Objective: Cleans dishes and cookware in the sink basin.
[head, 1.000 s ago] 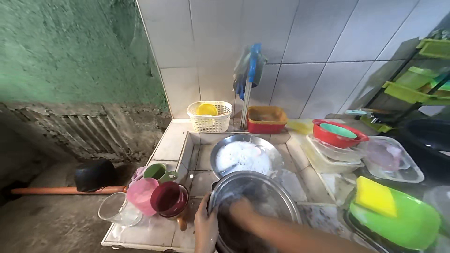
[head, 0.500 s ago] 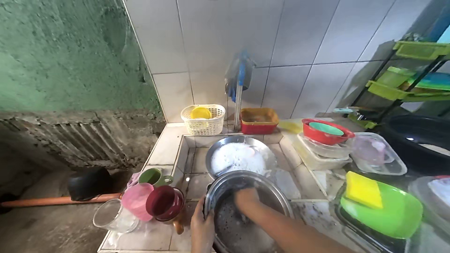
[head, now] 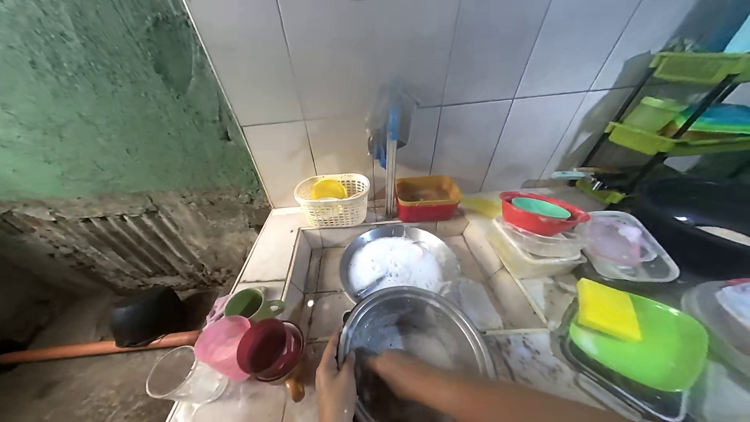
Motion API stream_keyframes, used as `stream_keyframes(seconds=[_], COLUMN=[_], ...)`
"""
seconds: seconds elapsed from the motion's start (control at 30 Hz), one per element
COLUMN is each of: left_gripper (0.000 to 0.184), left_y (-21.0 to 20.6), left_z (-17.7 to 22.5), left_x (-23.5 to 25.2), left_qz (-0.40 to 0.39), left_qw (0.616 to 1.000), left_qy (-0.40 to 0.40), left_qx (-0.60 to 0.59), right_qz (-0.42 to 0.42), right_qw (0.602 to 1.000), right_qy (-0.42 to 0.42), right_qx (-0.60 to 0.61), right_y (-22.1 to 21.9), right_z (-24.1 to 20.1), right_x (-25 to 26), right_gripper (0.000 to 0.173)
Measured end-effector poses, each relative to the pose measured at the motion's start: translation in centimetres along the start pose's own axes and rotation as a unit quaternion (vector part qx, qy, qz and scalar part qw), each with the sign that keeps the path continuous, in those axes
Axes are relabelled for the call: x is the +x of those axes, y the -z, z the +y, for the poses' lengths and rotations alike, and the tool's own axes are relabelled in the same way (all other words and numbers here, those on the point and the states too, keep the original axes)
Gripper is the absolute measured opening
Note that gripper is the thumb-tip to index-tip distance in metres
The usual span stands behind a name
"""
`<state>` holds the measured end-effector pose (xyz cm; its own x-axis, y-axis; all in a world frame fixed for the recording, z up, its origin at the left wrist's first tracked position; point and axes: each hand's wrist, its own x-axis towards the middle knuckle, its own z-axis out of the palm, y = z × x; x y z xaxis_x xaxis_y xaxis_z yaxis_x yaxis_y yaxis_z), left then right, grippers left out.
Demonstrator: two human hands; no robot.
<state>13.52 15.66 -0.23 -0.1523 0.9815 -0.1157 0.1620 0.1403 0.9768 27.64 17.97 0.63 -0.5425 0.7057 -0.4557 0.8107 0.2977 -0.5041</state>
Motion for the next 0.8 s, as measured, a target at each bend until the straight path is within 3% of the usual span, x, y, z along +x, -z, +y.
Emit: stream_keyframes(seconds=[0.17, 0.27, 0.33, 0.47, 0.6, 0.7, 0.8], left_gripper=[0.047, 0.046, 0.047, 0.046, 0.048, 0.049, 0.046], left_y=[0.2, 0.2, 0.0, -0.5, -0.9, -0.7, -0.8], left_z=[-0.1, 0.0, 0.1, 0.2, 0.3, 0.1, -0.2], left_x=[0.1, 0.6, 0.8, 0.7, 0.3, 0.6, 0.7], left_qz=[0.001, -0.011, -0.013, 0.006, 0.035, 0.009, 0.014], left_qw=[1.0, 0.999, 0.999, 1.0, 0.999, 1.0, 1.0], left_qy=[-0.003, 0.003, 0.009, 0.009, 0.011, 0.008, 0.008], left_qx=[0.027, 0.05, 0.037, 0.009, -0.023, -0.014, -0.016], right_qz=[0.068, 0.091, 0.09, -0.002, -0.068, -0.046, 0.04], right_qw=[0.971, 0.95, 0.951, 0.993, 0.997, 0.996, 0.993], right_qy=[-0.22, -0.281, -0.264, -0.09, 0.021, 0.005, -0.108], right_qx=[0.063, 0.104, 0.13, 0.075, -0.003, -0.071, -0.014], right_y=[3.9, 3.9, 3.1, 0.5, -0.2, 0.5, 1.6], right_z=[-0.5, -0.4, -0.6, 0.1, 1.5, 0.4, -0.3], right_x=[2.9, 3.3, 3.3, 1.9, 0.0, 0.7, 2.2], right_gripper=[0.031, 0.032, 0.035, 0.027, 0.023, 0.024, 0.03])
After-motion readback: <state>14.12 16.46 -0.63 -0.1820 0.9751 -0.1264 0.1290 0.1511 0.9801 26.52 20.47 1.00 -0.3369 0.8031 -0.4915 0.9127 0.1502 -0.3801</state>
